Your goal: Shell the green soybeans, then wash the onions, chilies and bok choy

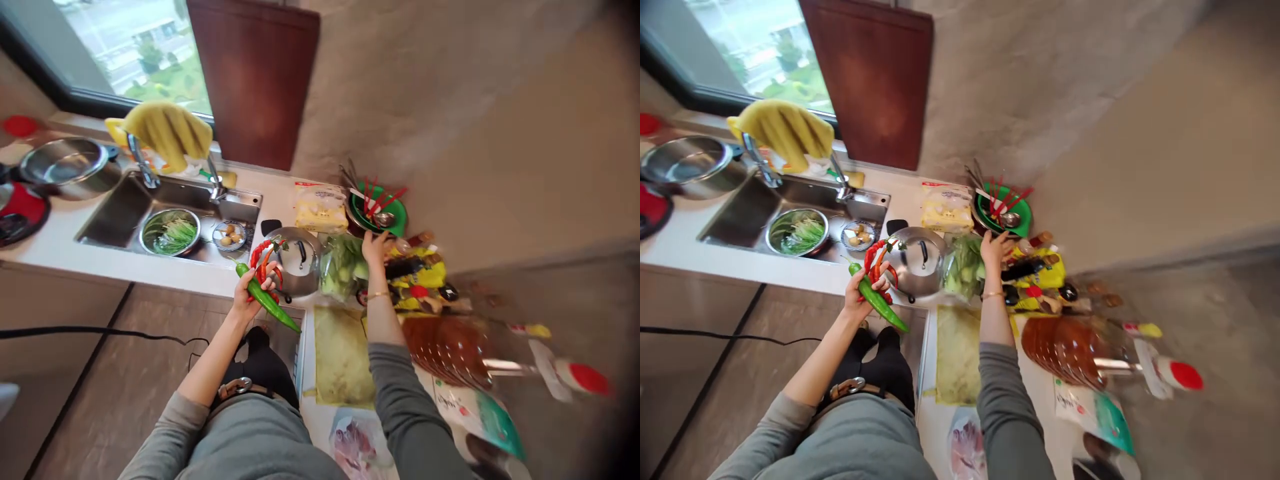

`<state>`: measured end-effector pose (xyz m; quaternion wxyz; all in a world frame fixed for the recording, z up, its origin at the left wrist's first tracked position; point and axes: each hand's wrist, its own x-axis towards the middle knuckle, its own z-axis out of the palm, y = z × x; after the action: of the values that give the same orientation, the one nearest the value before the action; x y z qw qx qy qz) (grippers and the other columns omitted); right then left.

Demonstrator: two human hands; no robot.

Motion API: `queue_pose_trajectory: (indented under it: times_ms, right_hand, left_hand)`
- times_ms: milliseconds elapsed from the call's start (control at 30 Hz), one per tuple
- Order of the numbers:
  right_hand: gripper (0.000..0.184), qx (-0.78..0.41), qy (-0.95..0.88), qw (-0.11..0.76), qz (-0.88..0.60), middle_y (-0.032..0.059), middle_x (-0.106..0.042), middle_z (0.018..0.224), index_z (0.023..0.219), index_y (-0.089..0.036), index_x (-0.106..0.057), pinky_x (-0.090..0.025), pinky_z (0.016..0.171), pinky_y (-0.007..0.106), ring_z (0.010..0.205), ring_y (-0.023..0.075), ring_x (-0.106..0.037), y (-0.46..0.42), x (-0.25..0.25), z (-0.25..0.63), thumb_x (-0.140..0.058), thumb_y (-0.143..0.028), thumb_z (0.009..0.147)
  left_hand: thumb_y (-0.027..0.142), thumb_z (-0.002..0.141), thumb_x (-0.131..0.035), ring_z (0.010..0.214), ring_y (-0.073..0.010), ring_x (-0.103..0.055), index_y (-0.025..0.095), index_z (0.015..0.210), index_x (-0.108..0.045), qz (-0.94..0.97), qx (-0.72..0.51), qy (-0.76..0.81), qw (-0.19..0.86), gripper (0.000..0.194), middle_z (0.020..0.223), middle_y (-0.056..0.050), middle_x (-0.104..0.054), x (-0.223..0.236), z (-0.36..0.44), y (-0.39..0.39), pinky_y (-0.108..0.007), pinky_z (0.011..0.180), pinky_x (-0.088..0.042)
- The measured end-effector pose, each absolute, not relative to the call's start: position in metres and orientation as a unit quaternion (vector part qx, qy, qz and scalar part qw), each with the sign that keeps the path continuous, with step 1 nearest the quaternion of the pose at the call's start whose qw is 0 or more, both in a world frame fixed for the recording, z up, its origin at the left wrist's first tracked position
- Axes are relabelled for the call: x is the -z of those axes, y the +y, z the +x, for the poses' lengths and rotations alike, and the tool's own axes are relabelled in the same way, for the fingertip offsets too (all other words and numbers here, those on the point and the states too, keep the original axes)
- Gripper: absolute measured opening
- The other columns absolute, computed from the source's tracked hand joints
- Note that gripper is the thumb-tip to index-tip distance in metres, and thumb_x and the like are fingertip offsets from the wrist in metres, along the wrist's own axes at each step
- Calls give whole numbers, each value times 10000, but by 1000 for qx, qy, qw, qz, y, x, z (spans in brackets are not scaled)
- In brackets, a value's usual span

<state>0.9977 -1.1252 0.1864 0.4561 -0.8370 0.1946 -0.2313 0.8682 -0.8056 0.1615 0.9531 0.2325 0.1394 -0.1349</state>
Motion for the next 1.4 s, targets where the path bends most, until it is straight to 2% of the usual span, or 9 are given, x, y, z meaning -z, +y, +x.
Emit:
queue_pose_trajectory:
  times_ms: [33, 100, 200, 300, 433, 600, 967, 1167, 1400]
  right_hand:
    - [393, 244, 187, 450, -839, 333, -288, 1463, 1205, -21, -519, -172, 1092, 545, 1425, 304, -188, -1106, -188, 998, -464, -213, 867]
    - [396, 222, 148, 486, -832, 264, -403, 1428, 1220, -68, -540, -265, 1085, 474, 1365, 260, -329, -1057, -188, 995, -487, -233, 864]
    - [302, -53, 36, 626, -777, 140, -667, 1079, 1052, -138, -634, -512, 835, 392, 972, 216, -638, -964, -178, 981, -563, -338, 838]
    - [373, -250, -9, 696, -673, 61, -696, 944, 1022, -183, -632, -550, 700, 294, 830, 171, -668, -869, -159, 964, -734, -355, 707]
    - [536, -193, 8, 776, -600, 3, -700, 930, 1107, -218, -577, -545, 760, 261, 838, 126, -661, -781, -127, 964, -796, -313, 627]
    - [413, -183, -47, 711, -677, 26, -718, 780, 956, -156, -667, -542, 740, 298, 730, 152, -663, -726, -88, 997, -779, -400, 642]
    - [392, -303, -125, 542, -774, 64, -702, 654, 722, -134, -720, -519, 621, 279, 637, 176, -644, -639, -42, 1062, -724, -525, 690]
    - [390, -474, -98, 596, -640, 69, -719, 718, 758, -122, -691, -532, 636, 267, 650, 153, -663, -650, -56, 1083, -762, -497, 680]
    - [398, -364, 72, 707, -603, 30, -682, 691, 797, -161, -651, -537, 665, 249, 651, 134, -647, -643, -2, 1106, -803, -486, 627]
  left_hand:
    - [394, 758, -613, 488, -79, -368, 133, 1065, -657, 227, 138, 146, 953, 405, 776, -67, -651, -162, 869, -796, -279, 567, -393]
    - [428, 765, -602, 496, -99, -390, 109, 1083, -646, 218, 143, 167, 951, 452, 640, -31, -579, -160, 870, -776, -278, 556, -384]
    - [424, 752, -605, 498, -114, -411, 93, 1057, -646, 213, 130, 181, 951, 451, 524, 16, -472, -154, 872, -746, -260, 524, -371]
    - [406, 726, -615, 499, -126, -434, 85, 1039, -660, 220, 148, 167, 950, 450, 485, 25, -439, -143, 873, -718, -243, 485, -355]
    - [335, 694, -672, 499, -119, -482, 111, 1074, -661, 265, 111, 197, 937, 441, 600, -28, -600, -122, 874, -679, -240, 471, -379]
    - [259, 672, -699, 469, -82, -507, 143, 1095, -633, 282, 81, 261, 920, 444, 828, -77, -709, -97, 887, -597, -218, 445, -387]
    - [234, 684, -658, 422, -63, -439, 111, 996, -650, 468, 273, 179, 822, 335, 599, -15, -626, -70, 952, -423, -197, 416, -296]
    - [242, 686, -612, 409, -66, -446, 117, 982, -621, 391, 393, 62, 830, 321, 693, -64, -685, -64, 984, -378, -200, 402, -274]
    - [281, 684, -595, 407, -77, -469, 102, 679, -608, 399, 418, 146, 803, 180, 570, -53, -612, -50, 1021, -406, -198, 378, -336]
